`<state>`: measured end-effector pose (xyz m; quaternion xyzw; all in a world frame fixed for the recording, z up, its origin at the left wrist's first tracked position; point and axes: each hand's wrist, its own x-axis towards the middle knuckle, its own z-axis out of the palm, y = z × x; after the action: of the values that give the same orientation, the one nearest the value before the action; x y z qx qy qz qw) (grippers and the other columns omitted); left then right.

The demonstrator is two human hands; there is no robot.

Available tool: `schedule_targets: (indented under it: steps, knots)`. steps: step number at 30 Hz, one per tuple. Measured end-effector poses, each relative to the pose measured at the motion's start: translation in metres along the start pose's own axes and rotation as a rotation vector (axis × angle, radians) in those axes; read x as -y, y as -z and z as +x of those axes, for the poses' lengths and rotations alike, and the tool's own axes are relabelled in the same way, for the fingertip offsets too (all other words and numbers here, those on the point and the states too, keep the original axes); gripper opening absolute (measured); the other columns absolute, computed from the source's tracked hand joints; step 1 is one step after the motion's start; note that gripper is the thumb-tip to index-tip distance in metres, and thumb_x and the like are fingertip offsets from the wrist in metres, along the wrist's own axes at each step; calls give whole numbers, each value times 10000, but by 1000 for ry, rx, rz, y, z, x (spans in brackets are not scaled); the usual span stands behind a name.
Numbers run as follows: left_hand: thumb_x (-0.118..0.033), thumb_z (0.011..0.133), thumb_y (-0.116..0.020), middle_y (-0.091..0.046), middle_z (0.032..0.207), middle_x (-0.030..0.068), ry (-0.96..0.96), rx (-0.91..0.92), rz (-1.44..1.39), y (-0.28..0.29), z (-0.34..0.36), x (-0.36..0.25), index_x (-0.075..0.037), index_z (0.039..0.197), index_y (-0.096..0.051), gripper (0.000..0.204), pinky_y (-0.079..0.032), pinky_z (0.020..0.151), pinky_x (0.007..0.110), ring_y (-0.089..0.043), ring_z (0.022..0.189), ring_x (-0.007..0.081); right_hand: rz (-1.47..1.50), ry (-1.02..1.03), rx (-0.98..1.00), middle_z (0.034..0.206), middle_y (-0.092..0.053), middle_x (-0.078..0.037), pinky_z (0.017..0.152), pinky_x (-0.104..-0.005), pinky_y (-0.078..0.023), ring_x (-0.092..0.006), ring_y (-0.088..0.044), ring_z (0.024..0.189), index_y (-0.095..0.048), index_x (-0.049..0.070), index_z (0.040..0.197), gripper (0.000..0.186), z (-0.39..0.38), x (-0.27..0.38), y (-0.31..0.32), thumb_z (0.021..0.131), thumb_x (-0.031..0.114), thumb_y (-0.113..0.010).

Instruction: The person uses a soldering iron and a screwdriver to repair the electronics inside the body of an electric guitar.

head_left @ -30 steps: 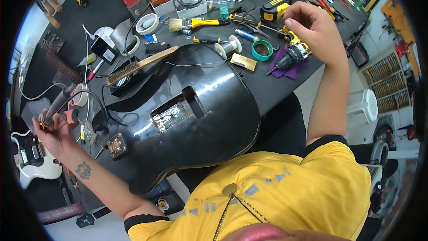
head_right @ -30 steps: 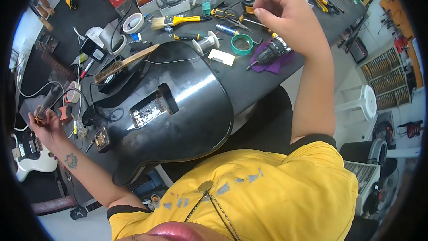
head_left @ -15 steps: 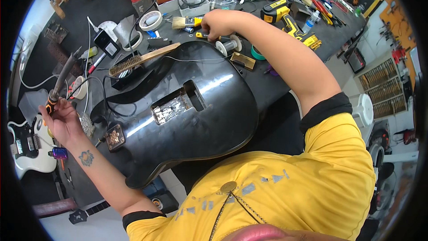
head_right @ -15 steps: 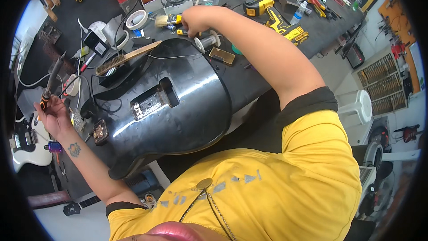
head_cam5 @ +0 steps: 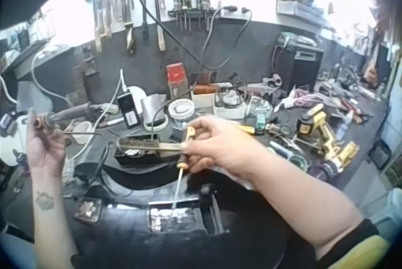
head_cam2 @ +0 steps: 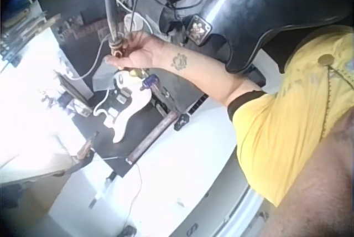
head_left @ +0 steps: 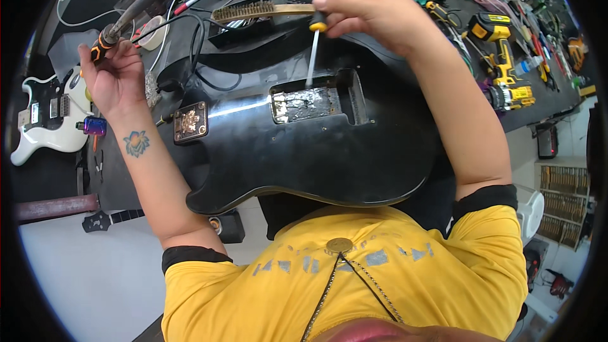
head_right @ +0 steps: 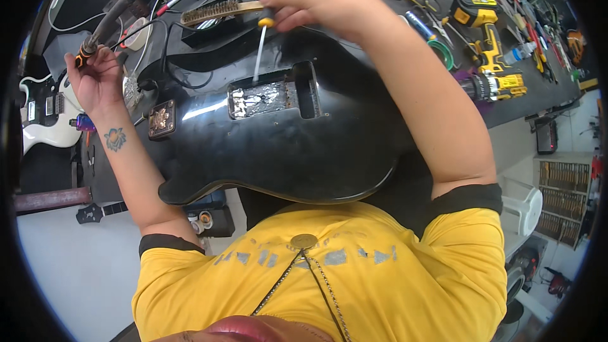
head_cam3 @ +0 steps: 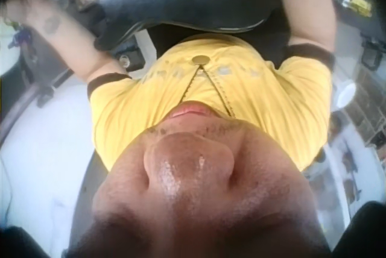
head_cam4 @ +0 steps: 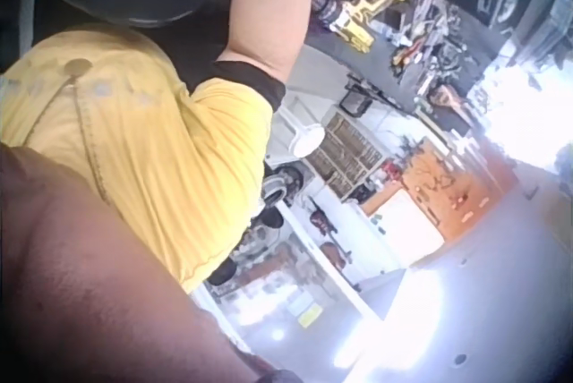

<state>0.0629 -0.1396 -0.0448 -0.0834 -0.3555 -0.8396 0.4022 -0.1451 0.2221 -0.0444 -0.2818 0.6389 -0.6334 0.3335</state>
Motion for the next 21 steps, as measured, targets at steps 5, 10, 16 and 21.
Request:
schedule_targets:
  steps: [5,10,16,21]
  knots:
    - [-272,1036,-634,-691,903,140,27,-7,40,-2,0,13,6,925,-640,299,-434,688,329,-557,725,185,89,4,39,981,-702,-148,721,-312,-625,-200,-723,827,-464,-64,1311,433,8,-20,-6,971,56,-704]
    - [-264,1029,-647,-687,892,114,54,-6,48,-19,-8,13,-16,911,-640,274,-439,691,330,-560,725,179,-135,93,28,884,-667,-62,746,-281,-631,-125,-694,816,-518,-20,1355,557,-2,-25,-14,922,196,-793]
    - [-255,1030,-648,-663,879,102,76,5,30,-26,-15,24,-10,910,-620,274,-443,685,319,-556,725,173,-40,-21,26,925,-688,-91,689,-276,-602,-145,-690,785,-511,-38,1295,443,6,-31,-14,951,125,-738]
    - [-257,1025,-656,-649,871,91,112,7,45,-28,-14,25,-14,905,-608,275,-438,672,309,-554,729,171,59,-72,23,970,-712,-148,700,-297,-620,-202,-737,817,-457,-51,1277,411,5,-26,-13,975,67,-711]
